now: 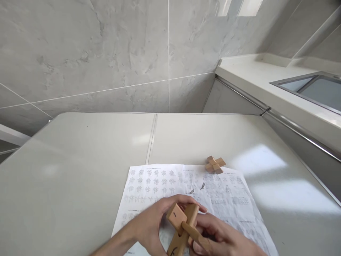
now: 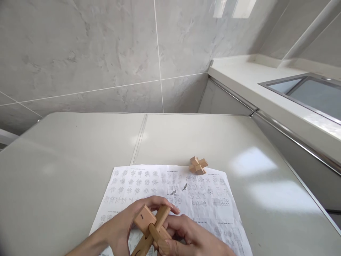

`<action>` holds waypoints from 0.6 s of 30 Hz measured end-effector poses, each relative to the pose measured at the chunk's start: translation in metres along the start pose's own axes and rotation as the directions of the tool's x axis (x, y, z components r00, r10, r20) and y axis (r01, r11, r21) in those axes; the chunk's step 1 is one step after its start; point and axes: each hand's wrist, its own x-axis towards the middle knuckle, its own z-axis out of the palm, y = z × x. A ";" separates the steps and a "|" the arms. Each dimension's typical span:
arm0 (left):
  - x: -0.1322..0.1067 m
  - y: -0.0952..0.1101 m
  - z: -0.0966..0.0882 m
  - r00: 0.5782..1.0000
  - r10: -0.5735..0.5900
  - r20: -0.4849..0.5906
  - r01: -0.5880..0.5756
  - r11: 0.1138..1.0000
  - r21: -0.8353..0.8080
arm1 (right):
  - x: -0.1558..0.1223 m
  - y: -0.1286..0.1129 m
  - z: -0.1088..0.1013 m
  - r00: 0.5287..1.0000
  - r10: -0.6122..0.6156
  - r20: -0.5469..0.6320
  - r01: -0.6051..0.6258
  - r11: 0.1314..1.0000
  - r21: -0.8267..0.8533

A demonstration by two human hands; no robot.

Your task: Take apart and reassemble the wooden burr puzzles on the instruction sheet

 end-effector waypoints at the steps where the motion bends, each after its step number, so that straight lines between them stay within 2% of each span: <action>1: 0.000 -0.001 -0.001 1.000 -0.009 -0.017 0.009 1.000 0.000 | 0.002 -0.004 0.001 1.000 -0.022 0.018 0.021 1.000 0.018; 6: -0.001 -0.005 0.001 0.994 0.002 -0.114 0.001 1.000 0.022 | 0.008 -0.014 0.003 0.997 -0.068 0.022 0.068 0.997 0.023; 10: -0.004 -0.010 0.005 0.971 0.070 -0.228 -0.063 0.997 0.039 | 0.011 -0.012 0.000 0.991 -0.132 0.036 0.129 0.988 0.080; 13: -0.007 -0.013 0.004 0.968 0.075 -0.238 -0.057 0.995 0.079 | 0.012 -0.010 -0.002 0.986 -0.168 0.020 0.166 0.983 0.075; 15: -0.009 -0.013 0.002 0.976 0.035 -0.216 -0.014 0.995 0.099 | 0.011 -0.011 -0.002 0.984 -0.177 -0.018 0.177 0.984 0.011; 18: -0.013 -0.010 0.000 0.973 -0.007 -0.231 0.030 0.995 0.099 | 0.009 -0.013 -0.002 0.968 -0.212 -0.131 0.185 0.963 -0.197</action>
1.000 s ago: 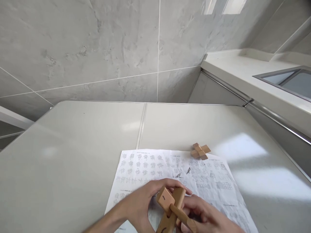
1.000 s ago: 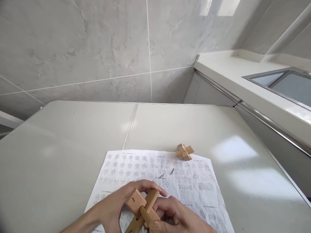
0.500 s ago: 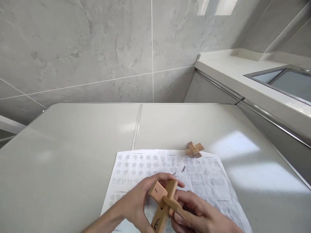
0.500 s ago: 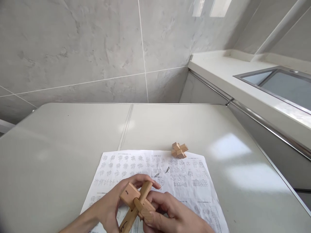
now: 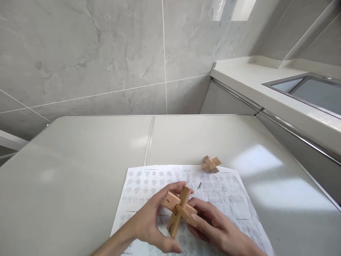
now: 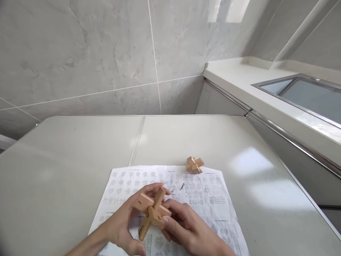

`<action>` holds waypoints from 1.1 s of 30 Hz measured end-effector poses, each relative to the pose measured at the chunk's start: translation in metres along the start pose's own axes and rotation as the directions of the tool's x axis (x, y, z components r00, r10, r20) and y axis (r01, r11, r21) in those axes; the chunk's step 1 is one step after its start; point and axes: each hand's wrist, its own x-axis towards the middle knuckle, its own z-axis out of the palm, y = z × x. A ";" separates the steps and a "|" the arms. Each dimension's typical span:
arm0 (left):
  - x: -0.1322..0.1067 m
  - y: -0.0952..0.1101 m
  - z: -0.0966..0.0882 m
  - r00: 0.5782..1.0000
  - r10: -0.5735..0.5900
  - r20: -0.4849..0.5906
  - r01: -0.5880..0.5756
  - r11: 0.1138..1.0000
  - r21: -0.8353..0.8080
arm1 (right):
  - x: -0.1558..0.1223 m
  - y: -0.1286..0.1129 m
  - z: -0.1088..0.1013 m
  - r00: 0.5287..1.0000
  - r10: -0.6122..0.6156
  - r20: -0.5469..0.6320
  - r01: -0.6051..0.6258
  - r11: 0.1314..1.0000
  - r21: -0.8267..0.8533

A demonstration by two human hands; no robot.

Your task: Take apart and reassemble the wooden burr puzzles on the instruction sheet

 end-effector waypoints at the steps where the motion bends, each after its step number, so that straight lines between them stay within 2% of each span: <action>1: -0.001 0.001 0.000 1.000 -0.007 -0.023 0.007 1.000 -0.002 | 0.000 0.001 0.000 0.998 -0.026 -0.048 0.022 0.996 -0.085; 4: -0.003 0.001 0.001 0.992 -0.025 -0.124 0.026 1.000 0.007 | 0.001 0.008 0.000 0.970 -0.179 -0.167 0.116 0.937 -0.329; 7: -0.003 -0.001 0.004 0.974 -0.068 -0.215 0.076 0.997 0.031 | 0.003 0.020 -0.002 0.927 -0.313 -0.209 0.171 0.845 -0.506; 13: -0.003 0.005 0.006 0.959 -0.084 -0.271 0.128 0.980 0.149 | 0.005 0.026 -0.006 0.912 -0.389 -0.129 0.172 0.648 -0.742; 18: -0.003 0.012 0.002 0.968 -0.088 -0.235 0.164 0.931 0.326 | 0.006 0.025 -0.007 0.902 -0.424 -0.085 0.185 0.557 -0.810; 22: -0.004 0.015 -0.003 0.974 -0.095 -0.207 0.172 0.903 0.394 | 0.008 0.026 -0.008 0.895 -0.439 -0.076 0.189 0.527 -0.829; 33: -0.003 0.014 -0.010 0.982 -0.072 -0.173 0.154 0.838 0.524 | 0.006 0.026 -0.010 0.914 -0.399 -0.079 0.178 0.568 -0.803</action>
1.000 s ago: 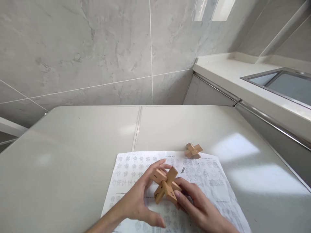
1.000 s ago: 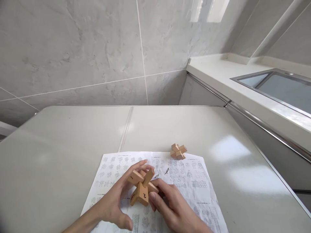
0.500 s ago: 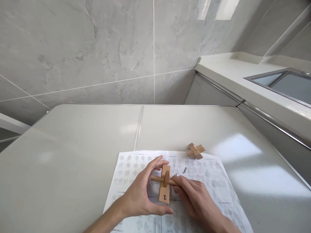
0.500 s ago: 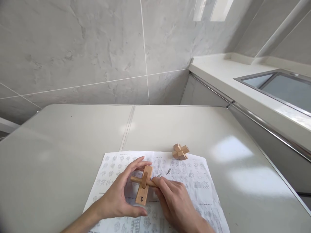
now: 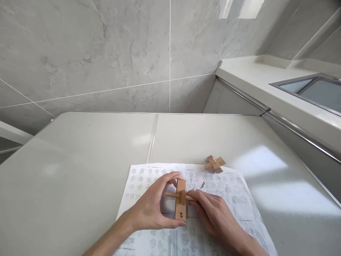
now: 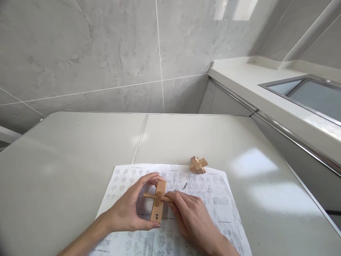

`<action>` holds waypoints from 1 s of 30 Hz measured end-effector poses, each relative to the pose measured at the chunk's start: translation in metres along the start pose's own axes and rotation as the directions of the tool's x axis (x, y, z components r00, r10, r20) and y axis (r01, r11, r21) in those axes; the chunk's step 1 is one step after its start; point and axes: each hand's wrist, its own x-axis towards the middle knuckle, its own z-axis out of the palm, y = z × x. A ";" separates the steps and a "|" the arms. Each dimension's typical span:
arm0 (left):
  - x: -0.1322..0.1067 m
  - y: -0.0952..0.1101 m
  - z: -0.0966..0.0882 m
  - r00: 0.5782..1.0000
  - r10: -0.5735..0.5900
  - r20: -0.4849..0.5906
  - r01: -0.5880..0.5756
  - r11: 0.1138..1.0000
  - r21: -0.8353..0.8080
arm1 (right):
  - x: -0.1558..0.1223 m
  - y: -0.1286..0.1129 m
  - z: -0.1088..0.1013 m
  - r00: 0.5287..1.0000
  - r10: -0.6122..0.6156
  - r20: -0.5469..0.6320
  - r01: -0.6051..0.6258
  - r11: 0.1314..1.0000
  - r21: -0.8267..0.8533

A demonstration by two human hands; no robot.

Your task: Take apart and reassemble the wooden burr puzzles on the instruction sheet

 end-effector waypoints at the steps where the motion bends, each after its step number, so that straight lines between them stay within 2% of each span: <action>1: 0.001 -0.001 0.000 1.000 0.003 0.002 -0.003 1.000 0.003 | 0.000 0.000 0.000 1.000 -0.001 -0.002 0.001 1.000 -0.001; 8: 0.002 -0.002 0.001 1.000 0.020 -0.014 -0.020 0.999 -0.027 | 0.002 0.003 -0.003 0.997 -0.030 -0.075 0.027 0.999 -0.042; 13: 0.001 0.000 0.002 0.999 -0.029 -0.035 0.027 0.999 -0.039 | 0.002 -0.001 -0.007 1.000 0.006 -0.015 -0.005 1.000 0.010; 16: 0.000 0.001 0.002 0.999 -0.032 -0.030 0.030 0.998 -0.052 | 0.000 -0.003 -0.006 1.000 0.012 -0.019 -0.011 0.999 0.041; 24: 0.000 0.005 -0.003 0.998 -0.054 -0.034 0.051 0.996 -0.068 | 0.001 -0.003 -0.005 0.998 -0.032 -0.060 0.028 0.998 -0.058; 30: -0.001 0.006 -0.002 0.998 -0.053 -0.033 0.051 0.997 -0.065 | -0.001 -0.001 -0.003 0.998 -0.041 -0.056 0.038 0.997 -0.062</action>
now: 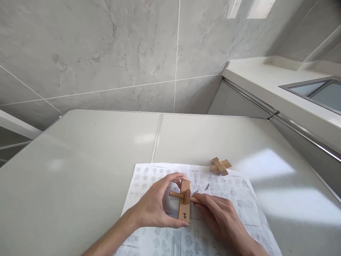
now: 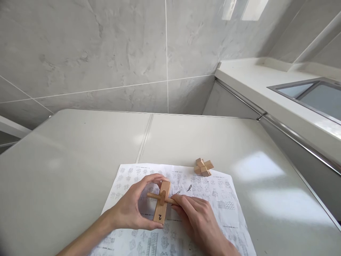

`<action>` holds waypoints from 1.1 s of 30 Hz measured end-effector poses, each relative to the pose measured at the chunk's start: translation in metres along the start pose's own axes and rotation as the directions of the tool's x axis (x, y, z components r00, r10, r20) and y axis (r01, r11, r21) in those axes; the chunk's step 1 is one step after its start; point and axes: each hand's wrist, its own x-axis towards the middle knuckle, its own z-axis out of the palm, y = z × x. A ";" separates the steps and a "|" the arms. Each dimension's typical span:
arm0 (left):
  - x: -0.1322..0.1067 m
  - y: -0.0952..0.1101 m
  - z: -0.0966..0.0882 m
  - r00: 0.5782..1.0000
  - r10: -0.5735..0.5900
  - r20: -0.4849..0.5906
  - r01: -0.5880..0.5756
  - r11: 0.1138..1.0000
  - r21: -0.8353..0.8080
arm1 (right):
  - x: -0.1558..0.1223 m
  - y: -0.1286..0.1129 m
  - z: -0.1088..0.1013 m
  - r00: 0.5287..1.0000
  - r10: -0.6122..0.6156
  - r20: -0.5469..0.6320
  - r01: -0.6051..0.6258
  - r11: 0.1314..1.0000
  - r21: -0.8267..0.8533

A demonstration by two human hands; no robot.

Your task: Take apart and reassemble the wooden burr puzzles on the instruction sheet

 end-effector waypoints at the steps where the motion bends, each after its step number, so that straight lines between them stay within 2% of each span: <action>1: 0.000 0.001 0.000 1.000 -0.006 0.001 0.006 1.000 0.001 | 0.000 0.001 0.000 1.000 0.006 0.002 -0.006 1.000 0.003; 6: 0.004 0.009 -0.002 0.998 0.056 0.042 -0.054 0.997 -0.046 | -0.003 0.003 0.002 0.997 0.070 0.023 -0.071 0.997 0.025; 9: 0.005 0.009 -0.001 0.998 0.050 0.032 -0.047 0.996 -0.077 | -0.003 0.002 0.003 0.986 0.167 0.025 -0.169 0.977 0.127; 13: 0.002 0.004 0.004 1.000 -0.006 -0.015 0.004 0.991 -0.134 | -0.001 -0.001 0.002 0.936 0.348 0.060 -0.347 0.874 0.341; 17: 0.001 0.007 0.008 0.998 -0.035 -0.056 0.025 0.983 -0.180 | -0.001 0.000 0.001 0.898 0.415 0.144 -0.422 0.722 0.549; 19: 0.002 0.013 0.009 0.999 -0.038 0.015 0.040 0.967 -0.253 | -0.001 0.000 0.000 0.886 0.426 0.184 -0.442 0.654 0.614; 21: 0.004 0.018 0.008 0.989 -0.045 0.141 0.096 0.920 -0.380 | 0.000 -0.002 -0.001 0.883 0.416 0.216 -0.449 0.619 0.644; 24: 0.007 0.021 0.007 0.959 -0.055 0.277 0.199 0.829 -0.523 | 0.003 -0.009 -0.004 0.900 0.375 0.222 -0.424 0.638 0.642; 27: 0.006 0.020 0.007 0.962 -0.061 0.266 0.204 0.806 -0.556 | 0.006 -0.012 -0.008 0.917 0.357 0.181 -0.390 0.697 0.601; 30: 0.002 0.020 0.007 0.971 -0.118 0.208 0.207 0.851 -0.482 | 0.004 -0.006 -0.012 0.908 0.417 0.030 -0.356 0.733 0.579; 31: 0.001 0.021 0.007 0.970 -0.141 0.198 0.216 0.876 -0.431 | 0.003 -0.003 -0.012 0.894 0.446 -0.033 -0.349 0.741 0.573; 33: -0.002 0.023 0.006 0.967 -0.172 0.188 0.226 0.921 -0.319 | 0.000 0.004 -0.014 0.867 0.491 -0.082 -0.371 0.747 0.552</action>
